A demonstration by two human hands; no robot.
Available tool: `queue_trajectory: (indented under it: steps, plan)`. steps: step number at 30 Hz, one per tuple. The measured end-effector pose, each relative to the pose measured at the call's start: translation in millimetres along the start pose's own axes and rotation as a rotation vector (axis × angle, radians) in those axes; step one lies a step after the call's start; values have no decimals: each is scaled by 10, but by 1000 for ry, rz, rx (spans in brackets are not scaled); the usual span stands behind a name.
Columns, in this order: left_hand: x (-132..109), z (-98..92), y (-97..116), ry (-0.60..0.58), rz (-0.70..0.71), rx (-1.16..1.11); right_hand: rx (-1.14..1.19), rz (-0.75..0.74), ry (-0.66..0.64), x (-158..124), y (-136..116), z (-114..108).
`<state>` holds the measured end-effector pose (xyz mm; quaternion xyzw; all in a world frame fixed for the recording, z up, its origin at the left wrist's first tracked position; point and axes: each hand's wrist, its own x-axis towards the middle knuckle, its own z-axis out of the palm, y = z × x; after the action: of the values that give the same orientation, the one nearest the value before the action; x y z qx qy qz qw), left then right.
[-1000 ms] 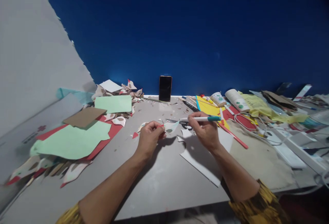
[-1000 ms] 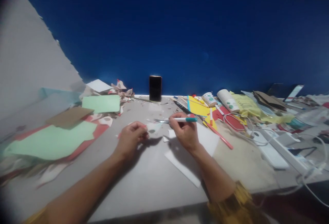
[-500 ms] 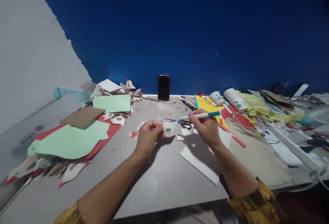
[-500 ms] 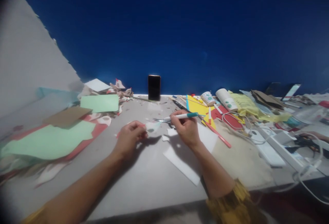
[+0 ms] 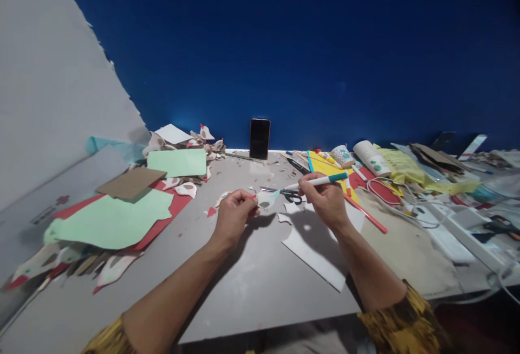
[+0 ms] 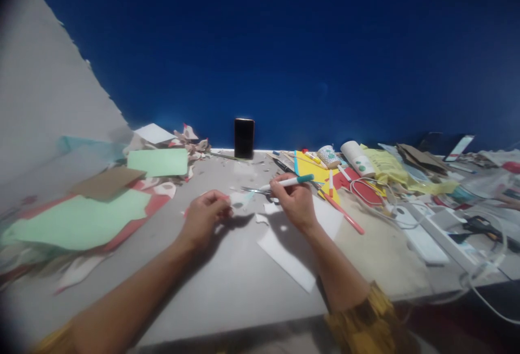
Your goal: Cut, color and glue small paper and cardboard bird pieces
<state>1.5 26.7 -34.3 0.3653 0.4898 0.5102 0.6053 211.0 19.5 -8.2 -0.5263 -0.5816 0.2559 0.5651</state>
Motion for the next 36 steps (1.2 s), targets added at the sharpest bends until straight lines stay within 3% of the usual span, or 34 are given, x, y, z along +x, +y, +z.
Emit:
queue_trajectory:
  steps: [2,7,14,22,26,31,36]
  plan:
    - [-4,2,0,5,-3,-5,25,8,8,-5,-2,-2]
    - [-10,9,2,10,3,-13,39,19,-163,-95,9,94]
    - [-23,8,13,0,-10,-32,13,2,66,1,-29,8]
    - [-46,33,10,-3,2,-2,33,-33,-96,-150,-21,163]
    - [-48,37,10,-11,-2,-7,-7,-27,-72,-134,4,165]
    - [-37,16,3,-18,-8,-9,24,20,86,-41,17,75]
    - [-37,19,-17,-15,-15,-32,44,5,-21,-107,-7,158]
